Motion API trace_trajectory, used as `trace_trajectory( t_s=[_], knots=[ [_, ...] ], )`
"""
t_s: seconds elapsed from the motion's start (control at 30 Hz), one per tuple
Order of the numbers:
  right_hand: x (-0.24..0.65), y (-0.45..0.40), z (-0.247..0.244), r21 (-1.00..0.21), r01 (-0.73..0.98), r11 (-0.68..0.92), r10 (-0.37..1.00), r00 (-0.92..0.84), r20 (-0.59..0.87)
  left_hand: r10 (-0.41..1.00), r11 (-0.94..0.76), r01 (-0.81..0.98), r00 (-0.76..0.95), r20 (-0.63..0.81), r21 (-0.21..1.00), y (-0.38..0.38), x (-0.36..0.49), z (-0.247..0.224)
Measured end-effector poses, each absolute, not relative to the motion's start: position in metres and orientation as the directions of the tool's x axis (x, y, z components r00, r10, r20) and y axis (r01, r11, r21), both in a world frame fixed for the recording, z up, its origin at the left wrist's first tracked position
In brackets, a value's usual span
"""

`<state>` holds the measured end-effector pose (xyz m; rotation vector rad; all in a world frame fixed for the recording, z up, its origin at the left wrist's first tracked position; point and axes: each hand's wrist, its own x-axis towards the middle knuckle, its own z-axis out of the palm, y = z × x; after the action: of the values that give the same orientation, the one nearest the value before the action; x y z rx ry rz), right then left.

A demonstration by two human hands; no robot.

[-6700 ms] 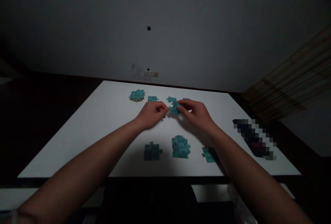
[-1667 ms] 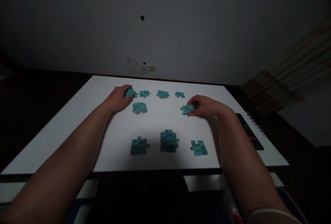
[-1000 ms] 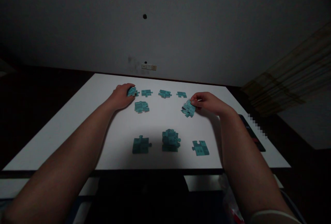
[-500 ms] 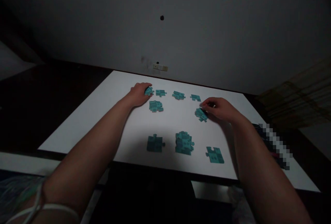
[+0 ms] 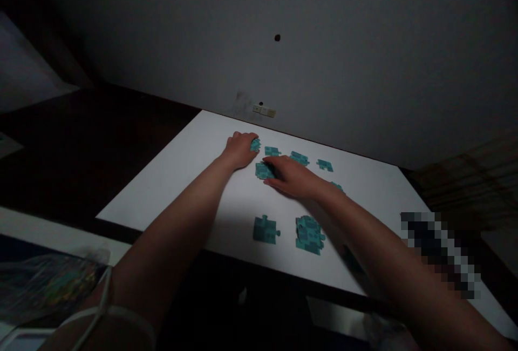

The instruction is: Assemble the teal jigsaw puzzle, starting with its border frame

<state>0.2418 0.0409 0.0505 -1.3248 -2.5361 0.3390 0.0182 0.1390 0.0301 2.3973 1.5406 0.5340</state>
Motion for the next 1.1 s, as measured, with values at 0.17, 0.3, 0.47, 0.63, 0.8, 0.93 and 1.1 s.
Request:
trace_trajectory(
  t_s=[0.17,0.3,0.47,0.63,0.8,0.93,1.1],
  knots=[
    [0.247,0.044,0.050,-0.365,0.768,0.526,0.844,-0.524,0.112,0.912,-0.409,0.817,0.369,0.176,0.406,0.136,0.021,0.032],
    [0.251,0.040,0.056,-0.417,0.793,0.443,0.884,-0.464,0.057,0.914,-0.406,0.816,0.367,0.175,0.411,0.133,0.022,0.035],
    [0.252,0.041,0.060,-0.454,0.808,0.376,0.910,-0.414,0.017,0.916,-0.401,0.814,0.362,0.173,0.420,0.132,0.022,0.036],
    [0.251,0.041,0.062,-0.468,0.795,0.387,0.909,-0.413,0.051,0.915,-0.404,0.802,0.358,0.187,0.440,0.132,0.023,0.035],
    [0.251,0.038,0.062,-0.438,0.798,0.415,0.905,-0.413,0.106,0.909,-0.417,0.798,0.356,0.218,0.436,0.133,0.022,0.033],
    [0.255,0.034,0.063,-0.411,0.801,0.435,0.899,-0.410,0.154,0.912,-0.409,0.800,0.351,0.211,0.440,0.133,0.022,0.033],
    [0.267,0.030,0.069,-0.431,0.805,0.409,0.913,-0.367,0.180,0.913,-0.407,0.801,0.349,0.211,0.438,0.134,0.022,0.033]
  ],
)
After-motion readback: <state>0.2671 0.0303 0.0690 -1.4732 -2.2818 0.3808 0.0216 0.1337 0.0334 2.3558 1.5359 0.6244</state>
